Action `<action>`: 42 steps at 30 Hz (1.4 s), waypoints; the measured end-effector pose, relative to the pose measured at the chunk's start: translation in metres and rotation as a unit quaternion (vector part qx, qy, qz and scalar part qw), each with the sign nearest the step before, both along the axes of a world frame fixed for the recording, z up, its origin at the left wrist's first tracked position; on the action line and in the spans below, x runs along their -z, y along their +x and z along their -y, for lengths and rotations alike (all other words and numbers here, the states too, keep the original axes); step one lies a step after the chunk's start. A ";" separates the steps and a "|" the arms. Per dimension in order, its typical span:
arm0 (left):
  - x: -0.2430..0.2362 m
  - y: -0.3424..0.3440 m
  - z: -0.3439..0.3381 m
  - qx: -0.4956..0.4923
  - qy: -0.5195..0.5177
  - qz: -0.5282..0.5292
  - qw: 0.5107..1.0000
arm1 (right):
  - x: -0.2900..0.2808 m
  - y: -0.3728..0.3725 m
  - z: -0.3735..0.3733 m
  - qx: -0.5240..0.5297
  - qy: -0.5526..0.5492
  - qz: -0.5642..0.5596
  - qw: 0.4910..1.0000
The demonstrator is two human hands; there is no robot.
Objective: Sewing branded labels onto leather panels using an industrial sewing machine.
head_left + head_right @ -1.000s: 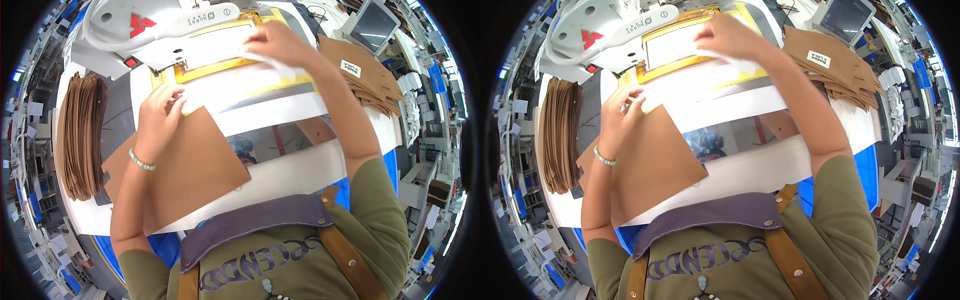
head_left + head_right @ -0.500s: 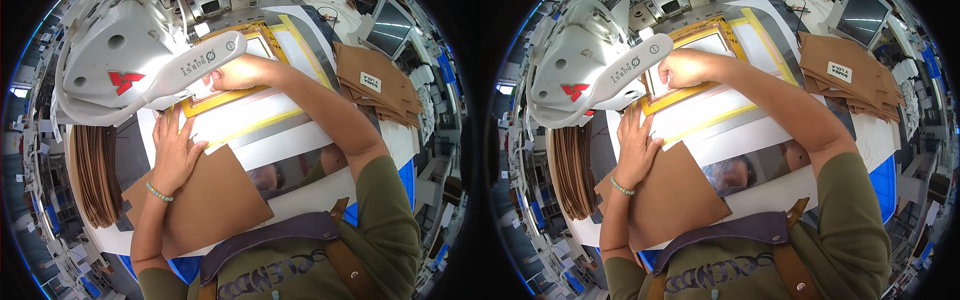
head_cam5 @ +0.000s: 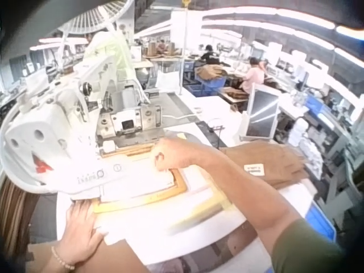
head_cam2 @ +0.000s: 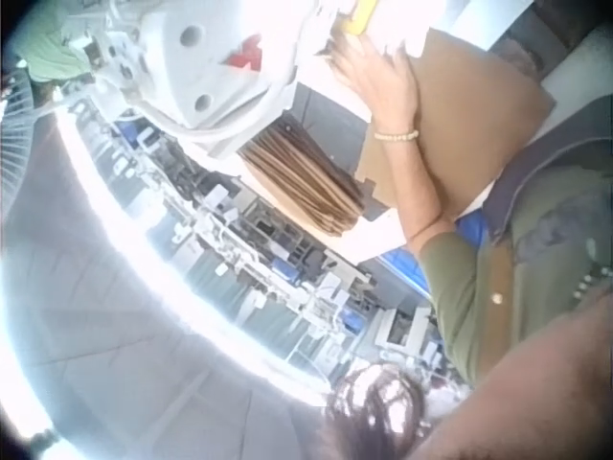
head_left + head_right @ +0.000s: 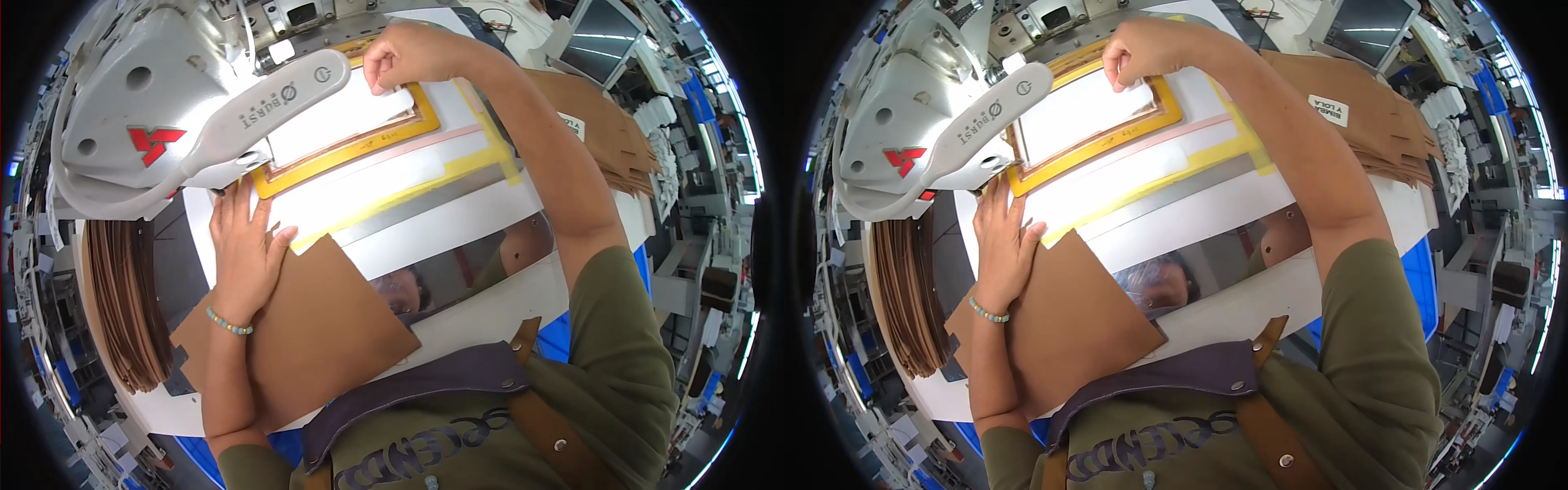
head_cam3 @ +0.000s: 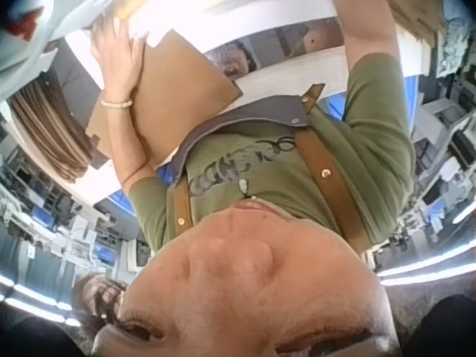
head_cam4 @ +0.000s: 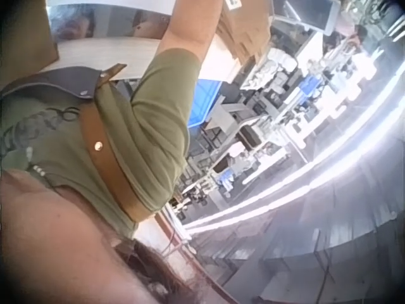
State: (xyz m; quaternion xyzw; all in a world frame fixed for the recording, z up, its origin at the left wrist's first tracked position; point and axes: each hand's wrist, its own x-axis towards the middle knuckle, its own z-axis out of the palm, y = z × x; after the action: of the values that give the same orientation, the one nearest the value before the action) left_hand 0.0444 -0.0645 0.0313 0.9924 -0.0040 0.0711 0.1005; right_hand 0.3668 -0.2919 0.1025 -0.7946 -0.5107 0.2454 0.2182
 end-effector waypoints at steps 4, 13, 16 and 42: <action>0.001 0.000 -0.001 0.001 0.015 -0.003 1.000 | 0.005 -0.014 0.008 0.007 -0.028 0.062 0.998; -0.001 -0.002 -0.001 0.001 0.021 0.000 1.000 | 0.008 -0.018 0.006 -0.003 -0.073 0.070 0.995; -0.002 -0.002 0.000 -0.003 0.021 -0.002 1.000 | 0.010 -0.018 0.006 0.013 -0.059 0.046 0.997; -0.009 -0.001 -0.002 0.012 0.017 -0.007 1.000 | 0.039 -0.041 0.014 -0.084 0.013 0.462 0.883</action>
State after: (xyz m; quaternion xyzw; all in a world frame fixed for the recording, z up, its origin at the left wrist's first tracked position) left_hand 0.0435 -0.0621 0.0408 0.9943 -0.0160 0.0624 0.0849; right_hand 0.3262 -0.3063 0.0634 -0.7692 -0.6214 -0.1392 -0.0535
